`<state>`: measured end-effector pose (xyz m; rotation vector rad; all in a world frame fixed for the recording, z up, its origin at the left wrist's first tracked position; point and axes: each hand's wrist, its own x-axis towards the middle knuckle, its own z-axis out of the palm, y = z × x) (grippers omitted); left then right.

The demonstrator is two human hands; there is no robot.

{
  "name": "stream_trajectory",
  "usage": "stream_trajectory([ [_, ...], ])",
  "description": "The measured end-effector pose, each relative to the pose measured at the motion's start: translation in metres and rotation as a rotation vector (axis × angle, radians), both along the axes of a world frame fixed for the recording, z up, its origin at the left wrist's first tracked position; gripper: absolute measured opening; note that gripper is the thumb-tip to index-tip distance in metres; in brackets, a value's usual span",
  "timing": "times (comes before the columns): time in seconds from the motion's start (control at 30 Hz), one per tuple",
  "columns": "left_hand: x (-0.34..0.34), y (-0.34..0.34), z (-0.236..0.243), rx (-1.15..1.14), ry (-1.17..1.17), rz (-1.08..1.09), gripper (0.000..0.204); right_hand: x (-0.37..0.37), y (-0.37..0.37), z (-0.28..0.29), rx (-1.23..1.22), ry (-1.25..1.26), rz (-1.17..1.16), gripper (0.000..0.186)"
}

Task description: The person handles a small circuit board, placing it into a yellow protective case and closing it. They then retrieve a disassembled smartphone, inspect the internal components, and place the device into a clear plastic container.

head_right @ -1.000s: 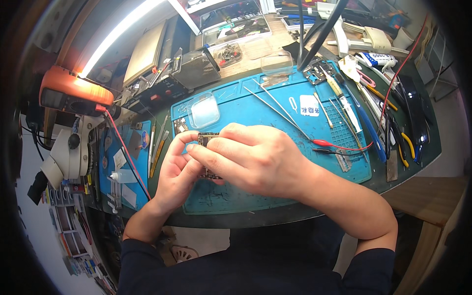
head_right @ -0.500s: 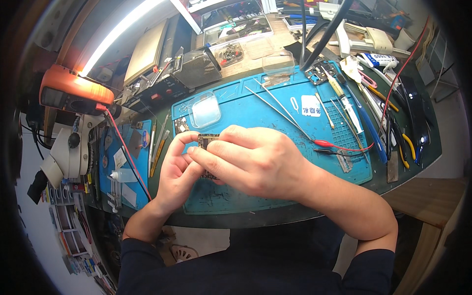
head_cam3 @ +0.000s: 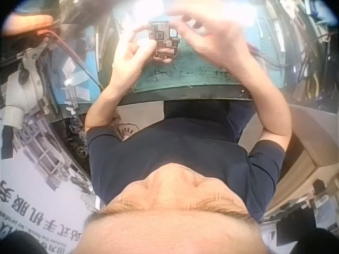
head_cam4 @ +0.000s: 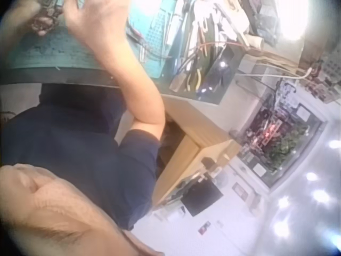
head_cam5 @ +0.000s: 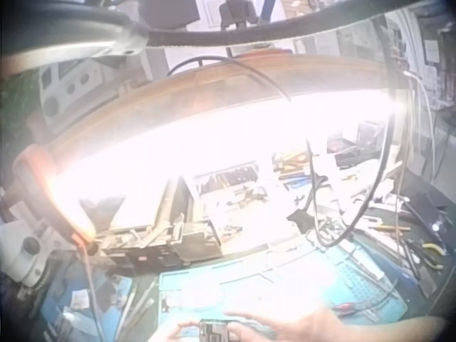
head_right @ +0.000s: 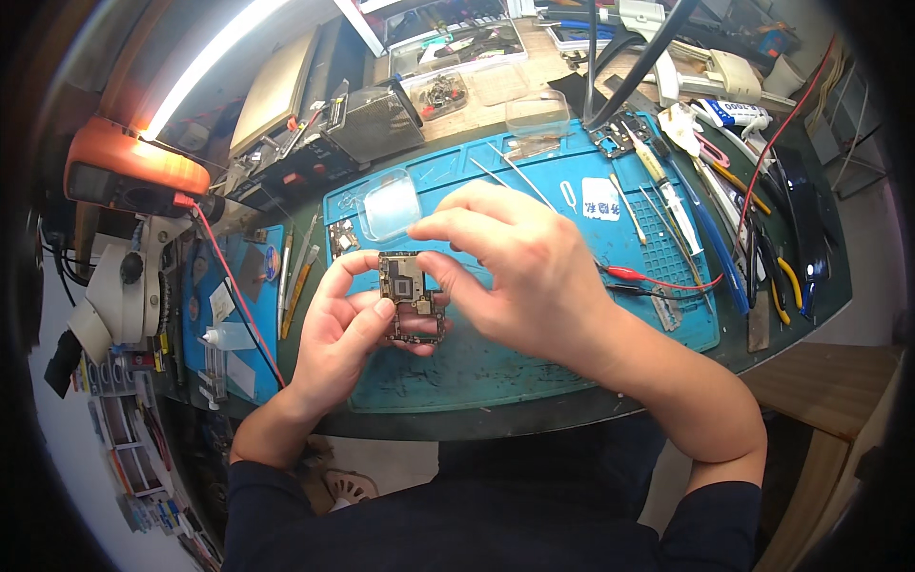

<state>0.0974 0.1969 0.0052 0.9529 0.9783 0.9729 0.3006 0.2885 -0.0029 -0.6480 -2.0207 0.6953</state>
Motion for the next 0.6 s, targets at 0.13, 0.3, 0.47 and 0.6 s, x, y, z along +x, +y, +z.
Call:
stream_trajectory([
  [0.13, 0.0001, -0.0009, 0.0009, -0.015, 0.001, -0.005, 0.039, 0.0005, -0.0007, 0.0001, 0.011, -0.053, 0.059, 0.027],
  [0.3, 0.0041, -0.0023, 0.0007, -0.04, 0.011, 0.036, 0.043, -0.0013, -0.0044, -0.0016, -0.077, -0.055, 0.092, 0.029],
  [0.47, 0.0037, -0.0013, -0.0007, -0.055, 0.012, 0.023, 0.043, -0.0012, -0.0049, -0.0025, -0.134, -0.061, 0.111, 0.028],
  [0.6, 0.004, -0.0018, -0.0003, -0.06, 0.008, 0.017, 0.043, -0.0018, -0.0051, -0.0034, -0.123, -0.054, 0.106, 0.028],
])
